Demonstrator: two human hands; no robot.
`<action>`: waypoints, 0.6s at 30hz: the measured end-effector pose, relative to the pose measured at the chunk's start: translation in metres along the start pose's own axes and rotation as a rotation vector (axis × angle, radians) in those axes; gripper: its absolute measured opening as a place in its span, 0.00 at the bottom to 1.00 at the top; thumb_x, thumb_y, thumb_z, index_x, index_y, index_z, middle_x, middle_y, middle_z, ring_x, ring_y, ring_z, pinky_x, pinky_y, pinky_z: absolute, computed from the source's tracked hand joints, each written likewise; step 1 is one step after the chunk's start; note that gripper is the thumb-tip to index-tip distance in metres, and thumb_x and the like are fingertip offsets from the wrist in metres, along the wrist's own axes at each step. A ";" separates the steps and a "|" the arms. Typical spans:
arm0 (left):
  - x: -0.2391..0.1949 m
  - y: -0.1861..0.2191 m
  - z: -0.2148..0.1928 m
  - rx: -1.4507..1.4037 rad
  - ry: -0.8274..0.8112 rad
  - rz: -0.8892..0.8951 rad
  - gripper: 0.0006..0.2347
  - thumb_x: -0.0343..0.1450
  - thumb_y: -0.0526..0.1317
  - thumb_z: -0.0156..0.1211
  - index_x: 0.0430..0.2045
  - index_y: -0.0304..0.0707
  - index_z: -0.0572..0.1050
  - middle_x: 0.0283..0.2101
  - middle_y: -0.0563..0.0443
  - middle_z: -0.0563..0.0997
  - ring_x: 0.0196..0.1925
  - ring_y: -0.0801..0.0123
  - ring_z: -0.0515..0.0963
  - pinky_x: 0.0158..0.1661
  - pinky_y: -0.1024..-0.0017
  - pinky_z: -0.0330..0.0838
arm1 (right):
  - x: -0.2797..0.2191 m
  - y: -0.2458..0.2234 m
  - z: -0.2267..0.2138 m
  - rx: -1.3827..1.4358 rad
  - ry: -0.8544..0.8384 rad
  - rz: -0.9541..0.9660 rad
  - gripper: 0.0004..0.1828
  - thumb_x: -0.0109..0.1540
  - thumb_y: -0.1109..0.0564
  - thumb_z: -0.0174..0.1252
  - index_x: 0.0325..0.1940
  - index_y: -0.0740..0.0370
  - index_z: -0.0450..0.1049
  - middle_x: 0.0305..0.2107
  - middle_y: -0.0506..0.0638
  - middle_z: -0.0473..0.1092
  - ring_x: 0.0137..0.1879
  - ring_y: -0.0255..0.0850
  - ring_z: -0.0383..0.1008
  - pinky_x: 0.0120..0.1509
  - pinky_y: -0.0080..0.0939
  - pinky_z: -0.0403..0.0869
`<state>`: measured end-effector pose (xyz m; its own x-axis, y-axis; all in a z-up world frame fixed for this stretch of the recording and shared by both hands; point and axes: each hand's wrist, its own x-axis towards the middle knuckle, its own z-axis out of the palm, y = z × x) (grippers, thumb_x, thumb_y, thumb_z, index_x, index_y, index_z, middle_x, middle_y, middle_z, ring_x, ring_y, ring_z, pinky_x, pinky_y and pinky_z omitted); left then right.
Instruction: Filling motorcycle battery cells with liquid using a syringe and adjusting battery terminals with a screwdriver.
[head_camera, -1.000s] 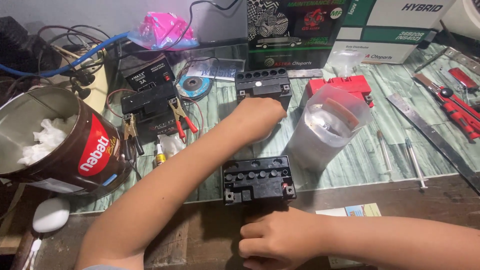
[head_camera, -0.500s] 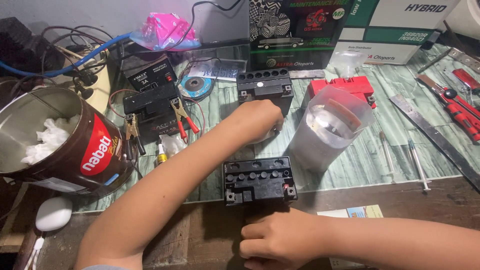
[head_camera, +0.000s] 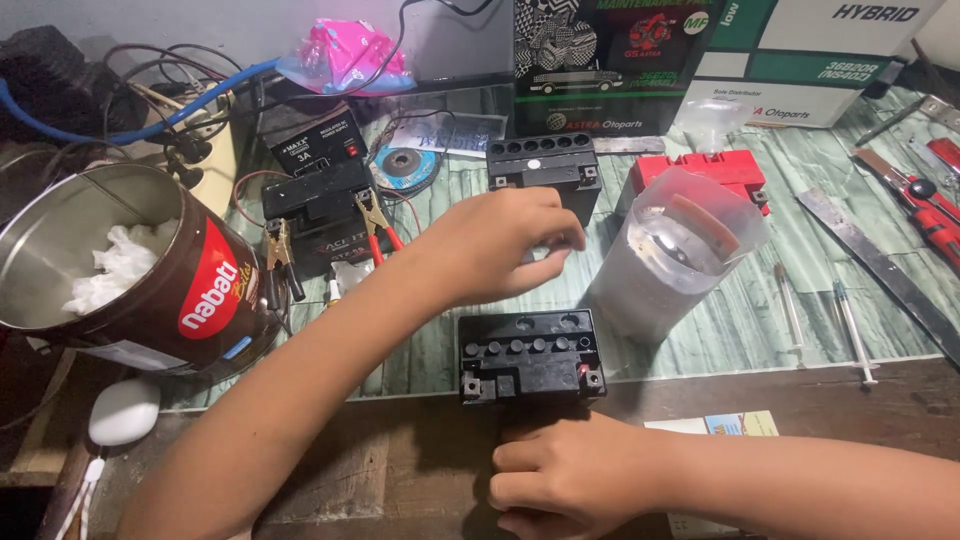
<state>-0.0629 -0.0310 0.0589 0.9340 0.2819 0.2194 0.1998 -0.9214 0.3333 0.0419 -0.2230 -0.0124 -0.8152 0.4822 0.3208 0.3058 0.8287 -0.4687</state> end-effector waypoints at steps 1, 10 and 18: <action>-0.008 0.010 -0.007 -0.066 0.048 0.054 0.07 0.69 0.38 0.58 0.38 0.48 0.79 0.36 0.57 0.79 0.34 0.62 0.80 0.30 0.60 0.72 | 0.000 0.000 -0.001 -0.006 0.005 -0.004 0.13 0.71 0.55 0.55 0.35 0.63 0.63 0.27 0.54 0.61 0.27 0.52 0.65 0.23 0.51 0.61; -0.048 0.046 0.020 -0.059 0.230 0.209 0.05 0.70 0.35 0.62 0.33 0.52 0.74 0.28 0.62 0.80 0.28 0.62 0.78 0.24 0.64 0.63 | 0.005 0.000 -0.004 -0.022 0.054 -0.051 0.14 0.70 0.56 0.56 0.32 0.63 0.64 0.24 0.54 0.61 0.26 0.53 0.62 0.26 0.52 0.57; -0.051 0.046 0.031 0.144 0.483 0.295 0.07 0.75 0.36 0.64 0.29 0.56 0.77 0.40 0.68 0.81 0.31 0.64 0.70 0.20 0.70 0.60 | 0.004 0.001 -0.003 -0.051 0.045 -0.038 0.15 0.70 0.55 0.56 0.32 0.62 0.65 0.24 0.53 0.62 0.27 0.51 0.63 0.26 0.51 0.58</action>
<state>-0.0917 -0.0960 0.0346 0.7222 0.0671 0.6884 0.0217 -0.9970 0.0744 0.0403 -0.2194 -0.0096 -0.8042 0.4613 0.3748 0.3005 0.8596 -0.4132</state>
